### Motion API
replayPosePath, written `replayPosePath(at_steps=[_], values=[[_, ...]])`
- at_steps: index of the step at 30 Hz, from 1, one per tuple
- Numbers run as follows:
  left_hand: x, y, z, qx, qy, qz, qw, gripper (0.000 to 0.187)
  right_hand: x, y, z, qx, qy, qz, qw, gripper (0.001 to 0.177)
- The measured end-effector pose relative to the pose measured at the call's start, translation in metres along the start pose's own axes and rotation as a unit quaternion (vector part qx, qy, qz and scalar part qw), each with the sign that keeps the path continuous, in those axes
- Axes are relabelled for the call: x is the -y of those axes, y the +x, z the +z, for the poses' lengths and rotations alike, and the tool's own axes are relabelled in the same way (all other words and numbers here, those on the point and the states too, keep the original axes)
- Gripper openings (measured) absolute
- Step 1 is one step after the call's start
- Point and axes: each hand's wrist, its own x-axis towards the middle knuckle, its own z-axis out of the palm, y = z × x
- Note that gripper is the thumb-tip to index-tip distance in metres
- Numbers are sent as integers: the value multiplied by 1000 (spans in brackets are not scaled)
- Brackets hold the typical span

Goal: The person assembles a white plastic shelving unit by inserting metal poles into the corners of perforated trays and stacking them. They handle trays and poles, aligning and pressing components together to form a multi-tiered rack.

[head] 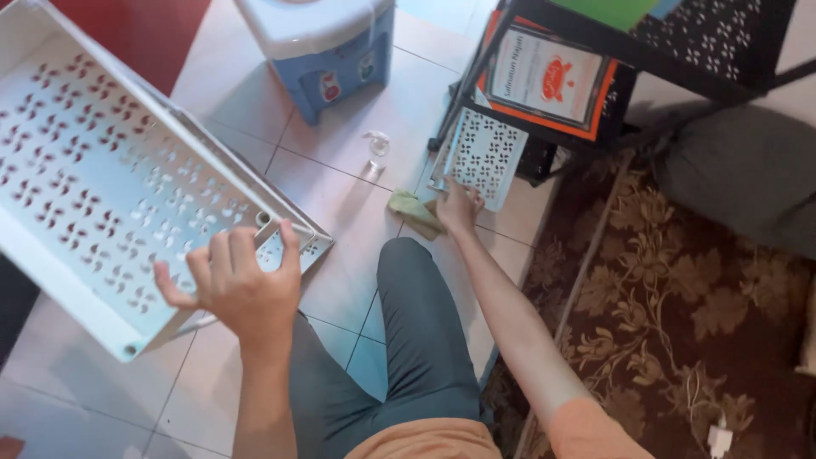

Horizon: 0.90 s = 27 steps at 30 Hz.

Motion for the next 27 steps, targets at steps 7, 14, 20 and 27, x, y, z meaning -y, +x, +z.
replayPosePath(at_steps=[7,14,20,27], values=[[7,-7,7,-2,9,12,1000,30,18,9,3,49,-8,-3,999,59],[8,-4,11,-23,3,4,1000,43,30,20,4,40,31,4,999,67],[39,0,-2,-63,-41,7,997,48,62,-45,-12,-12,130,-151,980,69],[118,3,-67,41,-187,14,981,29,204,-106,-80,69,310,-350,881,66]])
